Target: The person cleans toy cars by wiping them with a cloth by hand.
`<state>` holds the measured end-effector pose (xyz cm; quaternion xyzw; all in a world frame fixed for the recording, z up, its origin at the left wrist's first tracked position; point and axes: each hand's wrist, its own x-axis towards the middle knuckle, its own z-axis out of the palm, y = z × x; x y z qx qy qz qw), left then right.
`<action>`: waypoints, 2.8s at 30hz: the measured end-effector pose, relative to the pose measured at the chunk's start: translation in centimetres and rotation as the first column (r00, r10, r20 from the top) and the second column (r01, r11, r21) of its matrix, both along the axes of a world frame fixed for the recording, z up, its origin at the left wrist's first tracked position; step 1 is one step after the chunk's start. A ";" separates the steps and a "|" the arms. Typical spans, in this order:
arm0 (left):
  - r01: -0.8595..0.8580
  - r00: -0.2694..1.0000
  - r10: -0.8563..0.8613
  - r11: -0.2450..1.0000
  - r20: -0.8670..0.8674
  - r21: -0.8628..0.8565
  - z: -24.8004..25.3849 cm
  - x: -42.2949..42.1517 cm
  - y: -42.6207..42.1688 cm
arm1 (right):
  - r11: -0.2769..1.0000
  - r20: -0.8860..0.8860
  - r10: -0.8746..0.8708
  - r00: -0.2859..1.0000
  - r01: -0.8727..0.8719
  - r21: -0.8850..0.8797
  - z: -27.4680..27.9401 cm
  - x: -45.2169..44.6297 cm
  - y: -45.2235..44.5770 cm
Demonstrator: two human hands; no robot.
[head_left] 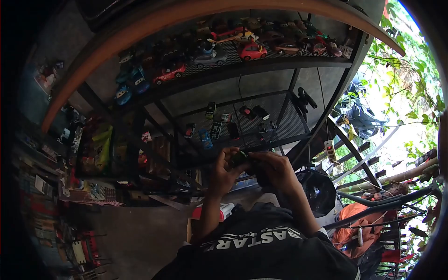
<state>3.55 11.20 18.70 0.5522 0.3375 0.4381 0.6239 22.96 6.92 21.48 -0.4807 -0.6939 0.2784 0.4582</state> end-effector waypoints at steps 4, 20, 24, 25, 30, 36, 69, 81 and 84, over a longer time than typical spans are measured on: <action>-0.007 0.999 0.008 0.999 0.035 -0.040 -0.4 0.4 -0.3 | 0.997 -0.141 -0.006 0.990 -0.005 -0.080 0.1 0.4 0.0; 0.093 0.978 -0.088 0.996 0.191 -0.017 -1.1 1.1 -0.5 | 1.000 -0.034 -0.001 0.999 0.001 0.010 0.9 0.3 0.3; 0.107 0.952 -0.076 0.990 0.298 -0.090 -1.9 1.5 -0.3 | 0.998 -0.052 -0.020 0.998 0.023 0.058 0.9 0.9 0.7; 0.115 0.962 -0.081 0.987 0.261 -0.115 -2.2 1.6 -0.2 | 0.998 -0.052 -0.016 0.999 0.019 0.061 0.9 1.0 0.7; 0.143 0.983 -0.128 0.983 0.133 -0.112 -3.3 2.2 -0.3 | 0.985 -0.014 -0.037 0.999 0.039 0.167 0.6 1.4 0.6; 0.116 0.988 -0.110 0.992 0.105 -0.049 -3.8 2.5 -1.2 | 0.994 -0.082 -0.041 0.996 0.049 0.093 -0.8 1.6 -0.7; -0.038 0.965 0.071 0.990 -0.253 0.134 -5.3 8.3 -6.7 | 0.978 0.163 0.049 0.985 -0.081 0.192 -3.4 6.5 -3.3; -0.028 0.986 0.071 0.962 -0.149 0.272 -5.0 5.0 -5.7 | 0.999 -0.441 -0.036 0.897 0.018 -0.045 -1.3 3.5 -2.1; 0.086 0.976 -0.068 0.993 -0.209 0.080 -5.8 3.9 -5.6 | 0.993 -0.252 0.020 0.968 0.009 0.115 -0.2 2.6 -0.7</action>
